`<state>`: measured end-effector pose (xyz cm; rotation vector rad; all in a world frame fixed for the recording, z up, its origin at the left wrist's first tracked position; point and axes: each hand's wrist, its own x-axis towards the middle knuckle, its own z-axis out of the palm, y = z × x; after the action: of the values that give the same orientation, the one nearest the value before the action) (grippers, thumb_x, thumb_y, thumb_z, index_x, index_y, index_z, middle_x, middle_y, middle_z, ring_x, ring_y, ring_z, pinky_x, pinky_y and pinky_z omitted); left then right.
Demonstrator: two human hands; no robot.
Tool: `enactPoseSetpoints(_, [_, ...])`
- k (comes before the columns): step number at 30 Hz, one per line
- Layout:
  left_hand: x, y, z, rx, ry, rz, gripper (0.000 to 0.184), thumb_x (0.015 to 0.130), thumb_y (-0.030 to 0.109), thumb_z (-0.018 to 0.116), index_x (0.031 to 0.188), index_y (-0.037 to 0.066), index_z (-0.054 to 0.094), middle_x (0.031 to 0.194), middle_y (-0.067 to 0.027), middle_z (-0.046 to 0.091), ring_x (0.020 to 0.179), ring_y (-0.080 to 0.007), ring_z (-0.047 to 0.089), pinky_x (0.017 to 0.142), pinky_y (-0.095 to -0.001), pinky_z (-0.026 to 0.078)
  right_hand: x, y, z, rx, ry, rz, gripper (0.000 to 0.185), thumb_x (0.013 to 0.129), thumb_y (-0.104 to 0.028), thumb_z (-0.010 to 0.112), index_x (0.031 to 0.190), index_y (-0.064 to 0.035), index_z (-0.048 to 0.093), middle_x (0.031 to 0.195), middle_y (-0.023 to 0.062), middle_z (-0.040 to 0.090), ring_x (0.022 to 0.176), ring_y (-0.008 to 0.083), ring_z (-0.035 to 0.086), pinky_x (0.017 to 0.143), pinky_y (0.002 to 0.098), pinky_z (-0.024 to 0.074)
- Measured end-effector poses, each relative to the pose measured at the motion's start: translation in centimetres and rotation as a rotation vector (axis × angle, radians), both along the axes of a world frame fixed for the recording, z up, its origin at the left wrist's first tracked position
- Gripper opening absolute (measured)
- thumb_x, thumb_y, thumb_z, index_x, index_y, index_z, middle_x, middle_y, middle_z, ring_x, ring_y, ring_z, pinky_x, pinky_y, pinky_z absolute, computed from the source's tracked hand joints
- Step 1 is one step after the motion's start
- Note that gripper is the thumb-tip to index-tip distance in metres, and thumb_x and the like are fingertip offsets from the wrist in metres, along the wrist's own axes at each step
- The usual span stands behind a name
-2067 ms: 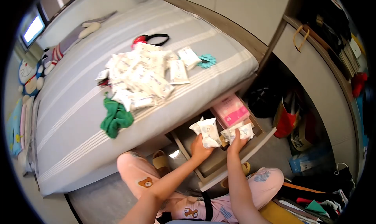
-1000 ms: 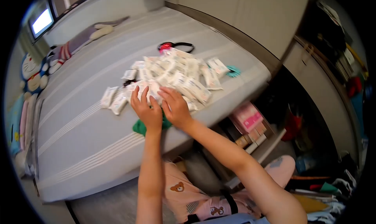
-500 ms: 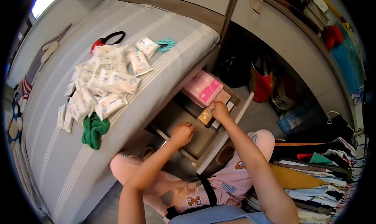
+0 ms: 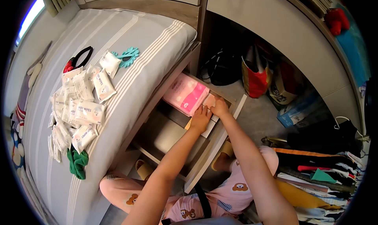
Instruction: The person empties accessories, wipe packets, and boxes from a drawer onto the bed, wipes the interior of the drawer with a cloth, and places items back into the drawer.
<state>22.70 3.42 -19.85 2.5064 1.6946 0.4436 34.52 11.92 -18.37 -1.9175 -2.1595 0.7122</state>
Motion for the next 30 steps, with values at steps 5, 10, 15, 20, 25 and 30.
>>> enactPoseSetpoints(5, [1.7,2.2,-1.8,-0.295,0.340,0.087,0.036,0.084,0.018,0.045,0.120,0.011,0.046,0.124,-0.0154,0.044,0.113,-0.0331,0.042,0.090,-0.0403,0.038,-1.0,0.4,0.3,-0.073,-0.169,0.031,0.079,0.064,-0.037,0.073,0.125,0.0013,0.040,0.117,0.0204,0.045,0.107,0.0348,0.048,0.091,0.0379,0.0428])
enactPoseSetpoints(10, [1.0,-0.6,0.5,-0.252,0.433,0.019,0.035,0.084,0.018,0.045,0.118,0.011,0.045,0.112,-0.0120,0.049,0.104,-0.0298,0.047,0.086,-0.0424,0.039,-1.3,0.2,0.4,-0.302,-0.314,0.048,0.077,0.059,-0.043,0.076,0.117,0.0014,0.049,0.122,0.0147,0.042,0.113,0.0312,0.043,0.092,0.0391,0.0420])
enactPoseSetpoints(15, [-1.8,-3.9,-1.9,-0.232,0.193,-0.078,0.043,0.078,0.016,0.053,0.120,0.011,0.044,0.112,-0.0119,0.051,0.103,-0.0308,0.048,0.082,-0.0446,0.044,-1.9,-1.1,0.1,-0.278,-0.530,0.215,0.109,0.059,-0.038,0.077,0.138,-0.0021,0.012,0.126,0.0169,0.039,0.113,0.0351,0.047,0.090,0.0428,0.0440])
enactPoseSetpoints(20, [-5.2,-7.5,6.4,-0.412,-0.018,-0.020,0.075,0.058,0.021,0.067,0.127,0.010,0.039,0.114,-0.0143,0.050,0.102,-0.0325,0.048,0.083,-0.0370,0.047,-2.0,0.0,-0.2,-0.260,-0.398,0.032,0.103,0.054,-0.050,0.075,0.128,0.0038,0.029,0.123,0.0169,0.047,0.111,0.0253,0.051,0.087,0.0343,0.0462])
enactPoseSetpoints(25, [-9.5,-9.4,17.8,0.081,-0.459,0.145,0.075,0.055,0.028,0.072,0.121,0.007,0.042,0.108,-0.0151,0.051,0.102,-0.0337,0.047,0.079,-0.0409,0.046,-1.7,-3.3,5.2,-0.030,-0.034,-0.276,0.083,0.056,-0.047,0.071,0.113,0.0069,0.046,0.115,0.0204,0.051,0.108,0.0316,0.050,0.087,0.0360,0.0443])
enactPoseSetpoints(30, [-14.7,-7.7,26.1,0.669,-0.368,0.456,0.080,0.054,0.019,0.075,0.125,0.002,0.041,0.112,-0.0183,0.049,0.101,-0.0370,0.046,0.088,-0.0418,0.039,-3.4,-6.4,8.9,0.473,0.434,-0.383,0.067,0.064,-0.029,0.072,0.117,0.0017,0.045,0.107,0.0207,0.050,0.103,0.0366,0.048,0.089,0.0393,0.0402])
